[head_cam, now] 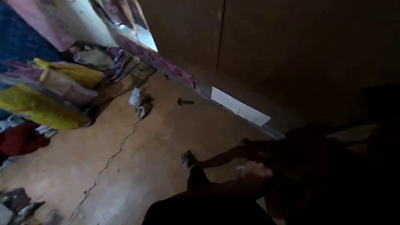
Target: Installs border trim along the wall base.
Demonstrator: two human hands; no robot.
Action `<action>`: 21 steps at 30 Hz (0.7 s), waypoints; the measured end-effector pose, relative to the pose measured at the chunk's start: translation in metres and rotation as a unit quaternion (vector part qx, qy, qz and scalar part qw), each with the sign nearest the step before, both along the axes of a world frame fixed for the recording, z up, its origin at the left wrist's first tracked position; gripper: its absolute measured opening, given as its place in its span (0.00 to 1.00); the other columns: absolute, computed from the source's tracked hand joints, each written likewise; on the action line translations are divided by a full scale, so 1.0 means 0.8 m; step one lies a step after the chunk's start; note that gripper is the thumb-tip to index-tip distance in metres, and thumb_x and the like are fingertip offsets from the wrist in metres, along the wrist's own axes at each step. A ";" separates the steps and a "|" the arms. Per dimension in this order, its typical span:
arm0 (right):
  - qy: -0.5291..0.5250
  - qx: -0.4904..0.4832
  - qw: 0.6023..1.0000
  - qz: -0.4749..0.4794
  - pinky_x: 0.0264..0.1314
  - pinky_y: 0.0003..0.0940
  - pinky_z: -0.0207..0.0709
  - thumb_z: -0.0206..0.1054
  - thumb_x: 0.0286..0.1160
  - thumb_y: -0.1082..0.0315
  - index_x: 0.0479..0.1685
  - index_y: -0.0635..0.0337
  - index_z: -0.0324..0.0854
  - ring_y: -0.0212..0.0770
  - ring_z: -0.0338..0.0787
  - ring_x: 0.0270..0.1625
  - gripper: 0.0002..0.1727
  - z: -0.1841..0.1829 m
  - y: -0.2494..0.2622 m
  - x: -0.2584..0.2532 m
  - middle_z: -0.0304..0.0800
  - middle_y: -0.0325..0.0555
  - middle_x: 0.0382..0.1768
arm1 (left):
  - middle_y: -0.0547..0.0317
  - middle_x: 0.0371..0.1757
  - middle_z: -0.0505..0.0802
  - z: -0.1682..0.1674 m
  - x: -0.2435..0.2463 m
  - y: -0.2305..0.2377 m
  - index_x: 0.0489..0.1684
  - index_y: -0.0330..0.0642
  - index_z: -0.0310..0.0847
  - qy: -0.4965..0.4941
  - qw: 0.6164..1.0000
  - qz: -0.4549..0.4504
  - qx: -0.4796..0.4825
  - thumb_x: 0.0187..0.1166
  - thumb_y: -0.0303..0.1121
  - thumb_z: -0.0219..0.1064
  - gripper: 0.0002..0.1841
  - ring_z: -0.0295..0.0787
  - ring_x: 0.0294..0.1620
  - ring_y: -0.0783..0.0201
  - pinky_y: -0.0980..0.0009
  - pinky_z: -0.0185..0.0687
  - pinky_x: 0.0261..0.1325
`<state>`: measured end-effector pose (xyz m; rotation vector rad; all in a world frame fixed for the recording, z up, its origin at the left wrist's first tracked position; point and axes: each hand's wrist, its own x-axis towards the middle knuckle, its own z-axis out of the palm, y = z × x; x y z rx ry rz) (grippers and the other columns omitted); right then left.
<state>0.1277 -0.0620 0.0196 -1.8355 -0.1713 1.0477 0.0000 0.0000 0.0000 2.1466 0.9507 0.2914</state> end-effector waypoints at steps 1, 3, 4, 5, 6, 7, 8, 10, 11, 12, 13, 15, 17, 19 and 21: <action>-0.020 0.012 0.999 0.038 0.24 0.21 0.75 0.36 0.93 0.71 0.45 0.70 0.70 0.27 0.74 0.19 0.17 0.006 0.012 -0.017 0.74 0.39 0.25 | 0.38 0.41 0.94 -0.003 -0.017 0.009 0.54 0.35 0.88 -0.020 0.999 0.029 0.016 0.82 0.37 0.67 0.14 0.93 0.46 0.37 0.41 0.85 0.49; -0.048 0.050 0.992 0.105 0.31 0.20 0.75 0.44 0.92 0.73 0.51 0.78 0.72 0.25 0.76 0.25 0.15 0.017 0.037 -0.057 0.78 0.43 0.31 | 0.38 0.38 0.94 -0.006 -0.055 0.032 0.54 0.36 0.88 -0.047 0.996 0.074 0.011 0.86 0.38 0.63 0.15 0.93 0.44 0.37 0.40 0.85 0.48; -0.071 0.056 0.987 0.130 0.31 0.16 0.75 0.46 0.91 0.73 0.50 0.76 0.73 0.23 0.77 0.25 0.13 0.020 0.051 -0.082 0.79 0.41 0.31 | 0.38 0.40 0.94 -0.004 -0.077 0.044 0.58 0.37 0.87 -0.058 0.994 0.092 0.005 0.87 0.38 0.61 0.15 0.94 0.44 0.37 0.40 0.85 0.49; -0.067 0.046 0.986 0.146 0.35 0.16 0.74 0.44 0.91 0.74 0.53 0.78 0.71 0.23 0.76 0.29 0.14 0.025 0.067 -0.106 0.77 0.42 0.34 | 0.39 0.40 0.94 -0.005 -0.101 0.057 0.59 0.37 0.87 -0.070 0.992 0.106 0.005 0.87 0.38 0.60 0.16 0.94 0.44 0.38 0.41 0.85 0.48; -0.055 0.010 0.988 0.146 0.39 0.18 0.74 0.42 0.92 0.75 0.56 0.80 0.70 0.25 0.76 0.31 0.16 0.028 0.087 -0.131 0.76 0.45 0.36 | 0.39 0.39 0.94 -0.008 -0.128 0.071 0.58 0.38 0.87 -0.079 0.990 0.116 0.002 0.88 0.39 0.60 0.16 0.94 0.43 0.38 0.41 0.85 0.48; -0.039 -0.044 0.987 0.148 0.39 0.20 0.74 0.38 0.94 0.74 0.60 0.77 0.70 0.27 0.75 0.32 0.17 0.024 0.112 -0.152 0.75 0.45 0.37 | 0.39 0.39 0.94 -0.010 -0.158 0.087 0.56 0.37 0.87 -0.091 0.988 0.127 -0.001 0.88 0.38 0.60 0.15 0.94 0.44 0.39 0.41 0.85 0.48; -0.037 -0.066 0.983 0.167 0.39 0.23 0.76 0.36 0.94 0.73 0.60 0.74 0.71 0.29 0.76 0.30 0.18 0.000 0.133 -0.165 0.76 0.45 0.36 | 0.39 0.40 0.94 -0.012 -0.189 0.102 0.54 0.36 0.88 -0.108 0.984 0.142 0.000 0.88 0.37 0.60 0.15 0.94 0.44 0.39 0.41 0.85 0.48; -0.061 0.157 0.957 0.237 0.25 0.25 0.79 0.39 0.92 0.69 0.55 0.79 0.70 0.31 0.82 0.24 0.19 -0.136 0.144 -0.160 0.82 0.47 0.29 | 0.40 0.41 0.94 -0.016 -0.254 0.134 0.54 0.36 0.87 -0.139 0.974 0.179 -0.006 0.89 0.37 0.58 0.15 0.94 0.45 0.41 0.42 0.85 0.49; -0.069 0.139 0.954 0.255 0.22 0.26 0.79 0.40 0.93 0.63 0.54 0.73 0.72 0.29 0.82 0.21 0.21 -0.178 0.163 -0.171 0.83 0.41 0.26 | 0.40 0.42 0.94 -0.016 -0.289 0.150 0.56 0.35 0.86 -0.157 0.968 0.197 -0.017 0.89 0.37 0.57 0.15 0.94 0.46 0.42 0.44 0.86 0.51; -0.075 0.066 0.961 0.257 0.21 0.25 0.79 0.40 0.94 0.57 0.51 0.64 0.74 0.28 0.81 0.20 0.21 -0.199 0.185 -0.189 0.82 0.36 0.23 | 0.40 0.43 0.94 -0.017 -0.322 0.165 0.57 0.34 0.86 -0.177 0.960 0.213 -0.025 0.90 0.36 0.57 0.15 0.94 0.45 0.44 0.46 0.86 0.52; -0.093 -0.001 0.959 0.268 0.25 0.28 0.80 0.42 0.95 0.57 0.54 0.63 0.75 0.29 0.80 0.23 0.20 -0.210 0.202 -0.207 0.82 0.38 0.27 | 0.40 0.44 0.94 -0.020 -0.354 0.178 0.59 0.33 0.85 -0.201 0.952 0.228 -0.040 0.90 0.34 0.57 0.16 0.94 0.45 0.46 0.49 0.87 0.53; -0.131 -0.087 0.944 0.290 0.42 0.41 0.80 0.50 0.94 0.59 0.70 0.70 0.72 0.42 0.81 0.39 0.22 -0.231 0.221 -0.227 0.82 0.56 0.45 | 0.42 0.42 0.93 -0.032 -0.414 0.198 0.62 0.32 0.83 -0.244 0.933 0.257 -0.063 0.90 0.34 0.56 0.16 0.92 0.41 0.52 0.57 0.87 0.51; -0.161 -0.137 0.925 0.315 0.48 0.47 0.81 0.50 0.94 0.58 0.77 0.73 0.65 0.47 0.82 0.45 0.27 -0.244 0.228 -0.242 0.81 0.63 0.52 | 0.47 0.40 0.93 -0.050 -0.472 0.218 0.61 0.33 0.83 -0.264 0.914 0.296 -0.080 0.90 0.35 0.56 0.16 0.90 0.37 0.59 0.62 0.86 0.47; -0.180 -0.178 0.911 0.325 0.47 0.46 0.82 0.51 0.92 0.56 0.74 0.75 0.68 0.46 0.85 0.44 0.27 -0.270 0.224 -0.240 0.83 0.61 0.50 | 0.52 0.39 0.92 -0.066 -0.526 0.233 0.59 0.34 0.84 -0.279 0.892 0.343 -0.095 0.91 0.36 0.56 0.16 0.87 0.34 0.64 0.66 0.84 0.44; -0.188 -0.254 0.880 0.356 0.60 0.48 0.81 0.48 0.94 0.58 0.74 0.78 0.68 0.53 0.86 0.56 0.28 -0.250 0.225 -0.258 0.82 0.68 0.60 | 0.59 0.38 0.91 -0.082 -0.568 0.243 0.55 0.35 0.85 -0.309 0.861 0.392 -0.098 0.90 0.34 0.57 0.14 0.82 0.30 0.72 0.74 0.80 0.38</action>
